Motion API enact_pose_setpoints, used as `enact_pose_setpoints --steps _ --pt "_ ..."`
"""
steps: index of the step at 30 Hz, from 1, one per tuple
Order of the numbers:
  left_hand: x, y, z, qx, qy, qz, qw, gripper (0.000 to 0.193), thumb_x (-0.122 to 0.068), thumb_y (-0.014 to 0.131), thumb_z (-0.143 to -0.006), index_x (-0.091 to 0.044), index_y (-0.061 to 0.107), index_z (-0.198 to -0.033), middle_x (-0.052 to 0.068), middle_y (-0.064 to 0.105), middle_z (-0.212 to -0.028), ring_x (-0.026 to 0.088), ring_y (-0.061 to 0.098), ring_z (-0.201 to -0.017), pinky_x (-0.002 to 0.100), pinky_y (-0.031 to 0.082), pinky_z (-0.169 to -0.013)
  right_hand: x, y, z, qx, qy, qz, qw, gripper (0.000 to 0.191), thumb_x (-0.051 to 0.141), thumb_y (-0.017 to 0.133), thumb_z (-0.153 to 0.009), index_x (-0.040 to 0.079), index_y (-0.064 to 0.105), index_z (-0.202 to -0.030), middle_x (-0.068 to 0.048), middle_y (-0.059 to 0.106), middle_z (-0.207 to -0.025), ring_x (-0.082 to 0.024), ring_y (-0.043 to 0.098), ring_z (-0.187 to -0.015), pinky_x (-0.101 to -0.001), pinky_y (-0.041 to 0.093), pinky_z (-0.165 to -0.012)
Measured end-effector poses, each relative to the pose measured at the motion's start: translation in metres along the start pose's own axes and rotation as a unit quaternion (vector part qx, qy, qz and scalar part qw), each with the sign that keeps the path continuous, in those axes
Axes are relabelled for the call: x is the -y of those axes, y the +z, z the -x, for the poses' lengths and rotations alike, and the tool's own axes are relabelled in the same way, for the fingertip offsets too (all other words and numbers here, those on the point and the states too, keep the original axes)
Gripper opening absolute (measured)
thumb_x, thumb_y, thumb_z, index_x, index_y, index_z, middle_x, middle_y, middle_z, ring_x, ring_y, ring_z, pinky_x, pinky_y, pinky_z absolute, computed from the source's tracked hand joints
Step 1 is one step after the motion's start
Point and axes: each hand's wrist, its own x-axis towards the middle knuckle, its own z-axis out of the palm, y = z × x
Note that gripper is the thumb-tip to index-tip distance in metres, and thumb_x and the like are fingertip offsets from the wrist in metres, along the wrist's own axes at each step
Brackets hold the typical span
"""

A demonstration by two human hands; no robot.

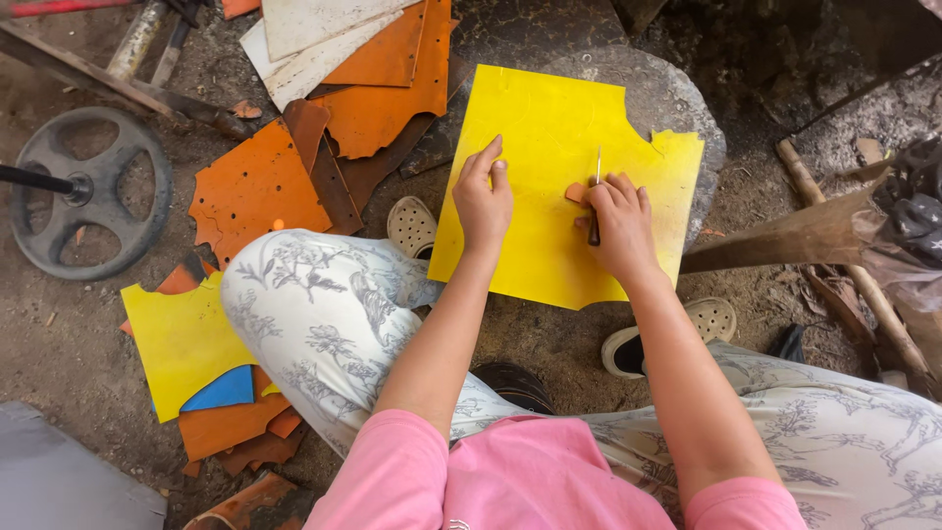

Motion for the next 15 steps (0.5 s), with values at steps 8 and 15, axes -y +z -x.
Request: enact_pose_setpoints --steps 8,15 --pt "0.012 -0.008 -0.006 -0.041 0.056 -0.001 0.998 0.030 -0.008 0.063 -0.097 -0.005 0.071 -0.126 0.012 0.070 -0.128 0.027 0.069 -0.118 0.038 0.054 -0.102 0.016 -0.007 0.008 0.042 -0.028 0.077 0.996 0.020 0.009 0.074 -0.089 0.013 0.063 -0.105 -0.006 0.069 -0.097 -0.028 0.065 -0.097 -0.0415 0.053 -0.082" --pt "0.017 -0.012 0.000 -0.024 -0.011 0.028 0.999 0.027 -0.010 0.062 -0.099 -0.006 0.072 -0.124 0.009 0.071 -0.126 0.024 0.070 -0.114 0.036 0.056 -0.100 -0.016 -0.021 0.006 -0.089 0.105 -0.028 0.990 0.015 0.003 0.073 -0.105 0.009 0.060 -0.103 -0.002 0.067 -0.080 -0.013 0.066 -0.068 -0.0295 0.051 -0.056"
